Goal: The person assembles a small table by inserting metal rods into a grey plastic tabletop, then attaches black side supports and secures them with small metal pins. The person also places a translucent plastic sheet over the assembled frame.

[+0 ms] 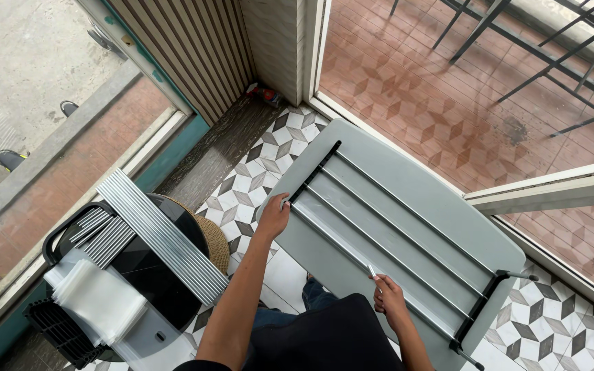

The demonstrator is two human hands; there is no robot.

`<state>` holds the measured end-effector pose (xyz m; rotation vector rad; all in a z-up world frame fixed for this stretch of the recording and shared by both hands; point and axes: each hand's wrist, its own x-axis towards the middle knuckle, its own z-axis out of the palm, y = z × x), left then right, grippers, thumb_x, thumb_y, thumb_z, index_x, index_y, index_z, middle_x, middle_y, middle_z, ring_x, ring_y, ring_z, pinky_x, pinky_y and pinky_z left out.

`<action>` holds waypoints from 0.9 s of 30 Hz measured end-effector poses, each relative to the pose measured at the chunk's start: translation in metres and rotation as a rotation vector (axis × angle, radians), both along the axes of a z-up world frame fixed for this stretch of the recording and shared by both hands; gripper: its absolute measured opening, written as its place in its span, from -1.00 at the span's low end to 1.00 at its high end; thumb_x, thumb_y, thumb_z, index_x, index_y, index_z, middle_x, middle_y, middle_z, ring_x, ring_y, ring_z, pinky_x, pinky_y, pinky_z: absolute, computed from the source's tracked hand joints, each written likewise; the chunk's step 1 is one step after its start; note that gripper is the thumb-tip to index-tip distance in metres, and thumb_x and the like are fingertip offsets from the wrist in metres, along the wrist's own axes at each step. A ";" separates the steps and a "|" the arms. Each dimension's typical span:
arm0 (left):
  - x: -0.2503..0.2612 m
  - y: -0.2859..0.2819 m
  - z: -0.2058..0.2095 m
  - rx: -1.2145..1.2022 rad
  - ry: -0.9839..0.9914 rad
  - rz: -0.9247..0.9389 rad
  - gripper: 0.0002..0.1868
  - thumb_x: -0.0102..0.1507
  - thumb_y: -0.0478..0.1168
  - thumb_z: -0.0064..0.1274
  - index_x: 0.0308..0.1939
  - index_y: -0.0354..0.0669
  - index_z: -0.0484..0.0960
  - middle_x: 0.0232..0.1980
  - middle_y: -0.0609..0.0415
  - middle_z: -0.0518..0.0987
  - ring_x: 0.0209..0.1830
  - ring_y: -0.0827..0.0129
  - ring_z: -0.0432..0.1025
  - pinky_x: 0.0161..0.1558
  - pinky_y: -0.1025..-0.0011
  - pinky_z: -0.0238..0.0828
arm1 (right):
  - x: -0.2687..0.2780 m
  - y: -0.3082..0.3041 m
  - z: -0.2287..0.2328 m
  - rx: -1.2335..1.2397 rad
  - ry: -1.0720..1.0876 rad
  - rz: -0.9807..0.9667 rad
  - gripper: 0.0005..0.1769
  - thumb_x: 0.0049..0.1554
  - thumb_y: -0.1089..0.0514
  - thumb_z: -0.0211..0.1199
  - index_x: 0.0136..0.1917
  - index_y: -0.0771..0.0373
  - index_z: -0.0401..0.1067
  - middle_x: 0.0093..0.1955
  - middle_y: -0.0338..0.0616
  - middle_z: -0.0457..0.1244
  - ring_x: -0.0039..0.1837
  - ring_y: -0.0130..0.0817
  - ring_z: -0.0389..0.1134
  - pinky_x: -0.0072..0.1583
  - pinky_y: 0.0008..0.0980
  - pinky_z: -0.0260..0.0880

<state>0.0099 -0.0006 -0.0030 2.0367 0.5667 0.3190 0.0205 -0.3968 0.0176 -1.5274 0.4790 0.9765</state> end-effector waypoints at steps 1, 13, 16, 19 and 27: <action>0.002 -0.006 -0.001 -0.017 0.034 0.032 -0.72 0.37 -0.26 -0.05 0.14 -0.26 0.55 0.13 -0.20 0.54 0.10 -0.05 0.45 0.13 0.19 0.36 | 0.004 -0.005 -0.001 -0.004 0.004 -0.014 -0.66 0.29 0.03 0.10 0.14 0.32 0.45 -0.49 -0.35 -0.11 -0.50 -0.55 -0.16 -0.41 -0.44 -0.14; -0.024 -0.053 0.040 -0.130 0.281 0.016 -0.80 0.29 -0.31 -0.06 -0.08 -0.19 0.66 -0.17 -0.02 0.56 -0.25 0.21 0.48 -0.13 0.28 0.43 | 0.056 0.028 0.004 0.018 0.006 0.039 -0.67 0.29 0.03 0.11 0.16 0.31 0.47 -0.45 -0.30 0.04 -0.47 -0.57 -0.09 -0.42 -0.45 -0.10; 0.000 -0.040 0.040 -0.150 0.288 -0.035 -0.78 0.23 -0.30 0.01 -0.07 -0.17 0.65 -0.15 -0.01 0.57 -0.19 0.21 0.50 -0.10 0.28 0.44 | 0.096 0.075 -0.001 -0.065 -0.070 0.141 -0.65 0.26 0.02 0.16 0.18 0.30 0.45 -0.45 -0.31 0.03 -0.45 -0.54 -0.11 -0.41 -0.41 -0.13; 0.031 -0.027 0.031 -0.166 0.435 -0.085 -0.71 0.25 -0.26 0.02 0.06 -0.09 0.60 0.00 -0.04 0.53 -0.04 0.10 0.46 0.04 0.21 0.42 | 0.141 0.127 -0.015 -0.258 -0.418 0.324 -0.62 0.25 -0.05 0.21 0.17 0.25 0.51 -0.43 -0.24 0.16 -0.39 -0.50 0.07 -0.33 -0.35 0.11; 0.101 -0.009 0.001 0.135 0.667 -0.290 -0.16 0.29 -0.13 0.06 0.58 0.17 -0.03 0.64 0.00 -0.19 0.64 -0.15 -0.38 0.48 -0.24 -0.20 | 0.222 0.232 -0.043 -0.470 -0.718 0.416 -0.62 0.25 -0.07 0.20 0.12 0.26 0.54 -0.19 0.11 0.40 -0.09 -0.04 0.44 0.02 -0.11 0.40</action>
